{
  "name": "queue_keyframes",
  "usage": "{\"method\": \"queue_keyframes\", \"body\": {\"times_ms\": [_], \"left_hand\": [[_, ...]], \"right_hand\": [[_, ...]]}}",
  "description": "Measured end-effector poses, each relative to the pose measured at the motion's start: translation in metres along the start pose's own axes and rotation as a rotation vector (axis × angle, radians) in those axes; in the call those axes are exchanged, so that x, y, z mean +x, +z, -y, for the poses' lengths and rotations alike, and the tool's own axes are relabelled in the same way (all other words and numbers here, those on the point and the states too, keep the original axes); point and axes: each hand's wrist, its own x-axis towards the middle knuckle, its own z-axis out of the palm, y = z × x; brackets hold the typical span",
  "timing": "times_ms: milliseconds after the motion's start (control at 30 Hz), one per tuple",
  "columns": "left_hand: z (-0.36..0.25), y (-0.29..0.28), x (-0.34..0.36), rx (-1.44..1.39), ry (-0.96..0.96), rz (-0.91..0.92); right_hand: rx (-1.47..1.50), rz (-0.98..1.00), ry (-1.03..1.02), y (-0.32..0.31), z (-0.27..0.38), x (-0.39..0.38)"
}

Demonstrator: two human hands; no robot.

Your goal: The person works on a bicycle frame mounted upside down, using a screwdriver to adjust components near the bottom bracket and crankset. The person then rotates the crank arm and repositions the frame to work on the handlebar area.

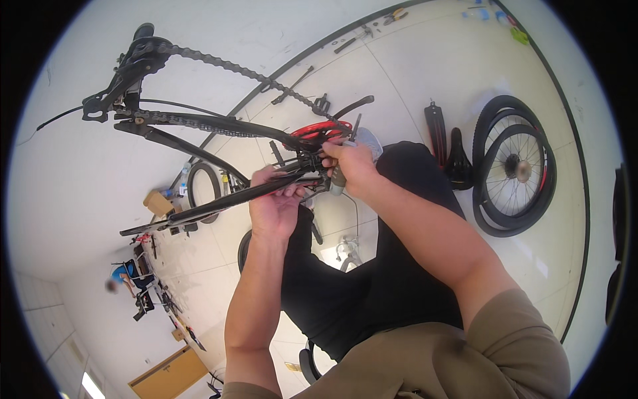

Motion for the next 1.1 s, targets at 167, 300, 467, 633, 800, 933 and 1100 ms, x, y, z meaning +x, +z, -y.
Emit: {"method": "queue_keyframes", "body": {"times_ms": [167,300,467,633,800,933,1100], "left_hand": [[-0.002,0.001,-0.003,-0.098,-0.086,0.037],[-0.004,-0.011,0.003,-0.160,-0.085,0.040],[-0.014,-0.010,-0.005,0.003,0.092,-0.047],[-0.013,0.005,-0.018,0.150,0.428,-0.131],[-0.015,0.011,-0.021,0.226,0.501,-0.053],[-0.011,0.013,-0.025,0.183,0.503,-0.037],[-0.014,0.010,-0.023,0.071,0.382,-0.053]], "right_hand": [[-0.030,0.065,0.056,0.002,0.000,0.003],[-0.004,0.104,0.067,0.002,-0.002,0.004],[0.022,-0.100,-0.064,0.005,-0.002,-0.003],[-0.122,-0.148,-0.082,0.006,0.002,-0.009],[-0.248,-0.019,-0.083,0.006,0.004,-0.014],[-0.396,0.047,-0.112,0.008,0.001,-0.016],[-0.318,0.122,-0.087,0.006,0.005,-0.017]]}}
